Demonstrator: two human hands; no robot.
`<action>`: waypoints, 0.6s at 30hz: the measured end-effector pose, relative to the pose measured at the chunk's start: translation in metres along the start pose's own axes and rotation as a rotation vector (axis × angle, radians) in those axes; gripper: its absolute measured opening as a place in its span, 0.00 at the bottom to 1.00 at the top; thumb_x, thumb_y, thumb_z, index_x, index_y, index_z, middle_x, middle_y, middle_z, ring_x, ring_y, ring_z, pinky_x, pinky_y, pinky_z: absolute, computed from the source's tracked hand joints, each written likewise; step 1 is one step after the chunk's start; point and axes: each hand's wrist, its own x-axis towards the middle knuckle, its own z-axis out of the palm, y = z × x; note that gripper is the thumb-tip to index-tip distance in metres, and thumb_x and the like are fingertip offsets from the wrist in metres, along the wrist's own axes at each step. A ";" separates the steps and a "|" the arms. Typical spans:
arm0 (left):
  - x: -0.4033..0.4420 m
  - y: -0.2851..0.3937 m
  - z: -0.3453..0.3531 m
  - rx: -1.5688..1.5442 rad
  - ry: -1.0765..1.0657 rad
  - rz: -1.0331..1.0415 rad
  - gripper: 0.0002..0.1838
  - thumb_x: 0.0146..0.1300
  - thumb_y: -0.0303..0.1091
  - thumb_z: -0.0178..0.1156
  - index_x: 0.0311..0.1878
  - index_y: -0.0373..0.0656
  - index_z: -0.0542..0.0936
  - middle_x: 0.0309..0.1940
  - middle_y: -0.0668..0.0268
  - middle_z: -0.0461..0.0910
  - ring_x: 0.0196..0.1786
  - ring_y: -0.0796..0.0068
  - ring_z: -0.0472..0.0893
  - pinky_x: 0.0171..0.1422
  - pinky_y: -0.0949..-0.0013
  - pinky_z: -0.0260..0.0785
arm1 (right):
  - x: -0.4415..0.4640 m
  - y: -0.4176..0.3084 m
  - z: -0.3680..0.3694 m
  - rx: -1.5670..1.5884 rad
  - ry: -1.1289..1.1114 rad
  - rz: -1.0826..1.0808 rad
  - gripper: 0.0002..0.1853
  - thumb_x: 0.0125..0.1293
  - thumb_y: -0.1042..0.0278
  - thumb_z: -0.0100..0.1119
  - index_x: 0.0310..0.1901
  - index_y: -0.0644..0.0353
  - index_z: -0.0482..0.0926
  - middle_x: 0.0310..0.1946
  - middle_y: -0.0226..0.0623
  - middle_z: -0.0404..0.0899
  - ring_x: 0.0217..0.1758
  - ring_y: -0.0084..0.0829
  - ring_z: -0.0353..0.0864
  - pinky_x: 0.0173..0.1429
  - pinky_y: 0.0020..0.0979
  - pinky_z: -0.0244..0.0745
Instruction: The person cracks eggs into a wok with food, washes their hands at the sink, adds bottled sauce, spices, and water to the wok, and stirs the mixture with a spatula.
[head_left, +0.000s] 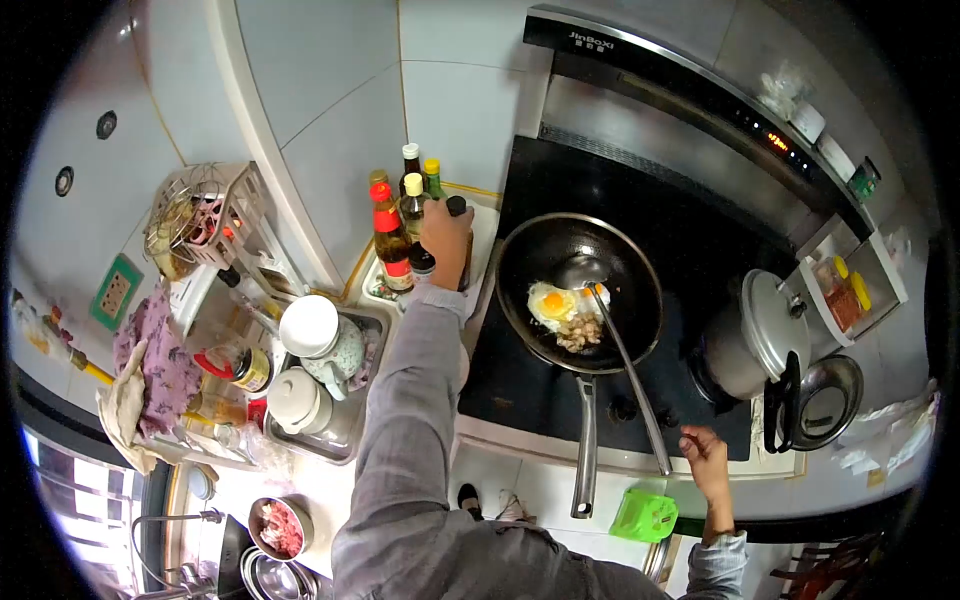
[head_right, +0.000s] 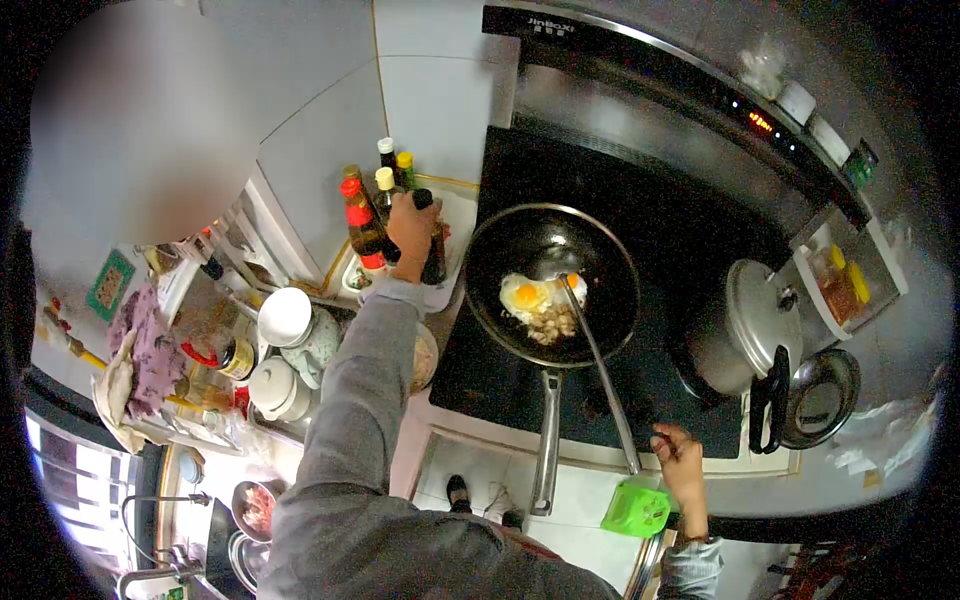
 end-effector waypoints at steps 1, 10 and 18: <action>-0.003 -0.002 -0.001 -0.072 0.023 0.024 0.18 0.39 0.43 0.69 0.30 0.42 0.77 0.32 0.60 0.72 0.34 0.56 0.77 0.36 0.59 0.70 | -0.002 -0.008 -0.001 -0.045 0.013 -0.060 0.10 0.56 0.77 0.55 0.41 0.70 0.77 0.31 0.38 0.77 0.33 0.24 0.75 0.38 0.24 0.71; -0.029 0.099 -0.168 -0.425 0.286 0.430 0.10 0.41 0.28 0.68 0.24 0.36 0.76 0.23 0.63 0.73 0.25 0.68 0.73 0.32 0.70 0.66 | 0.012 -0.144 -0.002 -0.113 0.021 -0.729 0.07 0.54 0.77 0.56 0.36 0.67 0.77 0.34 0.45 0.76 0.34 0.40 0.77 0.38 0.31 0.72; -0.156 0.131 -0.320 -0.355 0.123 0.303 0.09 0.41 0.31 0.65 0.22 0.37 0.76 0.21 0.62 0.72 0.23 0.66 0.73 0.28 0.68 0.65 | -0.017 -0.273 0.073 0.191 -0.219 -1.307 0.18 0.58 0.63 0.56 0.49 0.56 0.71 0.37 0.42 0.73 0.38 0.41 0.75 0.40 0.35 0.71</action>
